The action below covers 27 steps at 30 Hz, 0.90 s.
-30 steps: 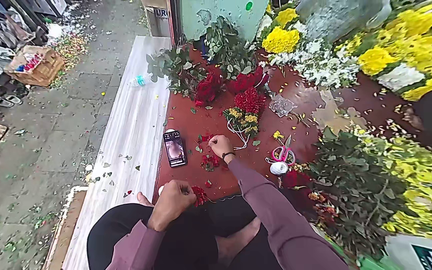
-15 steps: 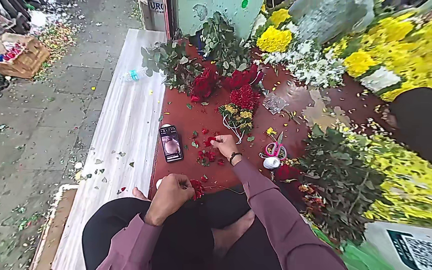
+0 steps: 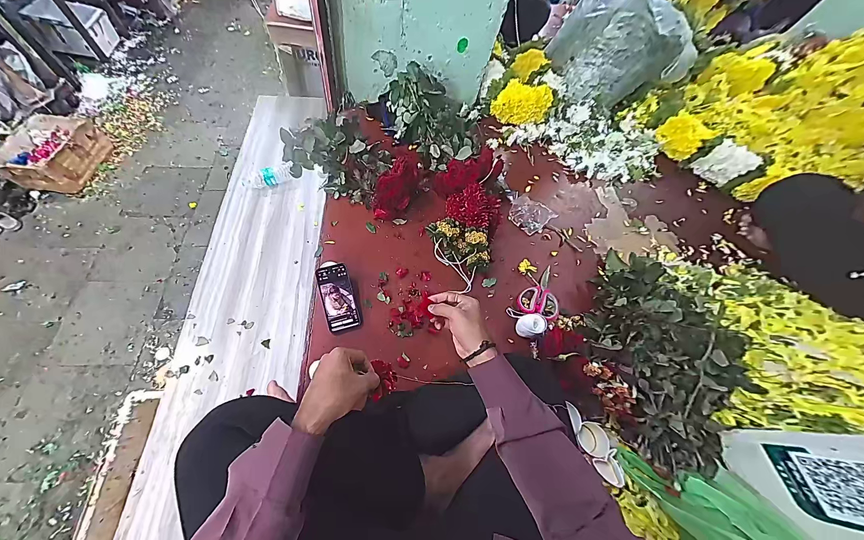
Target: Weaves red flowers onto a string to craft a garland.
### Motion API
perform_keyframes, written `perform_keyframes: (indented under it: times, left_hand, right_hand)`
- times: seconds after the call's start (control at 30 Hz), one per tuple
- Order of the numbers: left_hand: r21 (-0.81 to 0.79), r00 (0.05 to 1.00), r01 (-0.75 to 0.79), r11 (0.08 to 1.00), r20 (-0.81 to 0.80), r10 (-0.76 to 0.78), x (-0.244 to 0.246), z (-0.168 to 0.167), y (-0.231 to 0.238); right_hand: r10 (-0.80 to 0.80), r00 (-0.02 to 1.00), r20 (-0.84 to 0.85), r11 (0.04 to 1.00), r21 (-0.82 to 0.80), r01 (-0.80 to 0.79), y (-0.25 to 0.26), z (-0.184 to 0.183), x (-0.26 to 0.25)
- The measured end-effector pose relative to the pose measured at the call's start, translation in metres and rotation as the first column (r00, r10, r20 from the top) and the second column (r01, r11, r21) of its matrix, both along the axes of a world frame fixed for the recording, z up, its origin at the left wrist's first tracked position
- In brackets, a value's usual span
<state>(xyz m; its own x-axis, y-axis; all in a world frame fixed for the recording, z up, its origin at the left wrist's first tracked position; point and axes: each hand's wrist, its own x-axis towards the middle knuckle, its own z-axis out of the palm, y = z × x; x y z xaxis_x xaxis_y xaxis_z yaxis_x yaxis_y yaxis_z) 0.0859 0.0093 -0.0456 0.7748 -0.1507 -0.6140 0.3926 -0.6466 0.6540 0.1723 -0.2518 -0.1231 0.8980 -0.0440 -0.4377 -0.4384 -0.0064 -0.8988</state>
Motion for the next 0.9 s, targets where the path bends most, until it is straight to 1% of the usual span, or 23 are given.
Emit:
perform_keyframes:
  times: [0.13, 0.33, 0.4, 0.47, 0.6, 0.67, 0.77, 0.83, 0.9]
  left_hand:
    - [0.024, 1.0, -0.012, 1.0, -0.014, 0.012, 0.0, 0.0, 0.001]
    - [0.02, 1.0, -0.02, 1.0, -0.007, 0.02, 0.0, -0.001, 0.002]
    - [0.023, 1.0, -0.021, 1.0, -0.003, 0.021, 0.0, 0.0, 0.002]
    - [0.033, 1.0, -0.018, 0.999, -0.001, 0.018, 0.0, 0.0, 0.002]
    - [0.052, 1.0, -0.017, 0.998, -0.004, 0.018, 0.0, -0.001, 0.002]
    - [0.077, 1.0, -0.024, 0.997, -0.004, 0.024, 0.001, -0.002, 0.001]
    - [0.101, 0.999, -0.052, 0.994, 0.0, 0.052, 0.003, -0.001, 0.001]
    - [0.078, 0.996, -0.087, 0.993, 0.013, 0.086, 0.003, -0.001, 0.0]
    - [0.034, 0.993, -0.116, 0.993, 0.022, 0.115, 0.003, -0.001, 0.0]
  right_hand:
    - [0.036, 0.996, 0.082, 0.997, 0.058, -0.041, 0.004, 0.005, -0.006]
    - [0.113, 0.98, 0.163, 0.99, 0.069, -0.126, 0.008, 0.007, -0.011]
    - [0.16, 0.959, 0.234, 0.986, 0.016, -0.168, 0.008, 0.011, -0.013]
    - [0.182, 0.94, 0.29, 0.983, -0.047, -0.176, 0.011, 0.014, -0.018]
    - [0.158, 0.934, 0.32, 0.987, -0.067, -0.144, 0.018, 0.021, -0.03]
    - [0.135, 0.934, 0.331, 0.991, -0.024, -0.135, 0.023, 0.028, -0.037]
    - [0.058, 0.944, 0.324, 0.989, 0.109, -0.098, 0.033, 0.039, -0.053]
    - [0.023, 0.965, 0.263, 0.971, 0.226, -0.085, 0.041, 0.049, -0.065]
    - [0.047, 0.982, 0.184, 0.945, 0.311, -0.103, 0.046, 0.058, -0.076]
